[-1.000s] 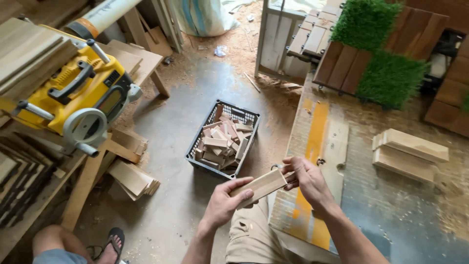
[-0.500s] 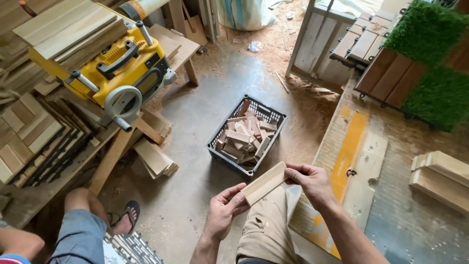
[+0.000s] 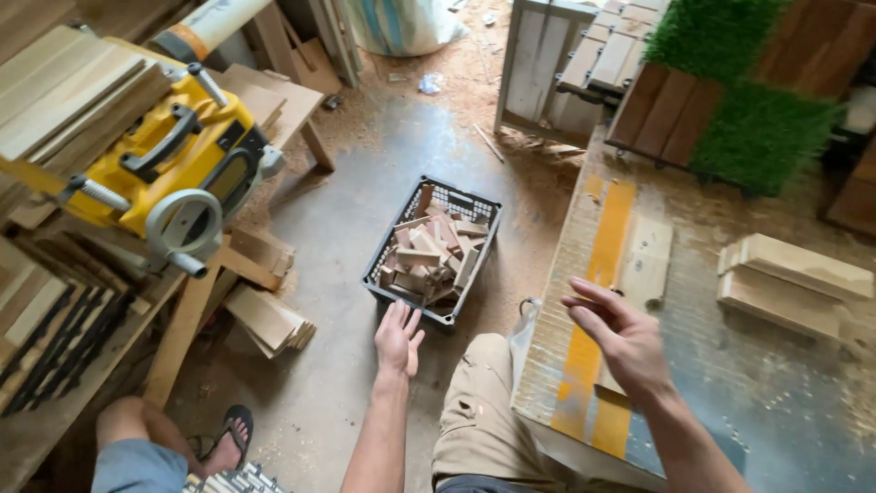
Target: The person repeatedly picks up small rectangular wooden blocks from a black crate and sands them on a stationary sanding board. After sanding, the blocks are placed into a neat stack on the workbench. The process is repeated for multiple blocks throughout the video.
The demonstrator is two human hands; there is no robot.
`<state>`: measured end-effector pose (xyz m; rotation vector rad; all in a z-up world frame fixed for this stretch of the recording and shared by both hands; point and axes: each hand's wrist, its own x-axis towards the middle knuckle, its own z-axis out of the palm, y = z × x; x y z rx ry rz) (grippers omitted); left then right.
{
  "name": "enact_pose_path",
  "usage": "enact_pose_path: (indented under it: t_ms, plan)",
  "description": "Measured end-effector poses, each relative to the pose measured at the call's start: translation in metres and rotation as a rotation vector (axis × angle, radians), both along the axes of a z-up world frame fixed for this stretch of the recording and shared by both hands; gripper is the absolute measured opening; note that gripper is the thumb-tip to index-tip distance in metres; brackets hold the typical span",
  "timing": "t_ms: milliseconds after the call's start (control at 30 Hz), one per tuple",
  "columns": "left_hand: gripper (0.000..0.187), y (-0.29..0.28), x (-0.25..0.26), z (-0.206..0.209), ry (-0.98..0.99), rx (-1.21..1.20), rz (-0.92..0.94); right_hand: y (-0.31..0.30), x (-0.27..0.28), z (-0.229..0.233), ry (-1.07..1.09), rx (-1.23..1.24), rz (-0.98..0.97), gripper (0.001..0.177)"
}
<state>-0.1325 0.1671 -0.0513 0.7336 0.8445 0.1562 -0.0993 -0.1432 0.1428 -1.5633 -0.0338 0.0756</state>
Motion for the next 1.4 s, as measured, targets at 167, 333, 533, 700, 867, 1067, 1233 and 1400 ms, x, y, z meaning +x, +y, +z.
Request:
enact_pose_path:
  t_ms: [167, 333, 533, 700, 867, 1067, 1233, 1400]
  plan:
    - [0.054, -0.079, -0.008, 0.04, -0.161, 0.376, -0.03, -0.091, -0.016, -0.016, -0.104, -0.114, -0.205, 0.037]
    - [0.042, -0.181, -0.01, 0.114, -0.419, 0.659, -0.238, -0.178, -0.023, -0.037, -0.182, -0.29, -0.542, 0.029]
    - [0.032, -0.3, 0.029, 0.164, -0.793, 0.814, -0.462, -0.245, 0.003, -0.051, -0.12, -0.414, -0.762, 0.038]
    - [0.084, -0.394, 0.093, 0.114, -0.566, 1.178, -1.116, -0.28, 0.038, -0.084, 0.329, -0.621, -0.654, 0.076]
    - [0.083, -0.423, 0.109, 0.082, -0.517, 1.203, -1.119, -0.261, 0.018, -0.066, 0.337, -0.59, -0.668, 0.068]
    - [0.064, -0.389, 0.059, 0.123, -0.664, 1.113, -0.963, -0.243, -0.02, -0.08, 0.166, -0.441, -0.85, 0.056]
    - [0.055, -0.358, 0.021, 0.143, -0.678, 0.948, -0.836, -0.229, -0.046, -0.113, -0.146, -0.109, -0.845, 0.054]
    - [0.016, -0.324, 0.009, 0.153, -0.55, 0.682, -0.66, -0.205, -0.075, -0.077, -0.072, 0.238, -0.69, 0.053]
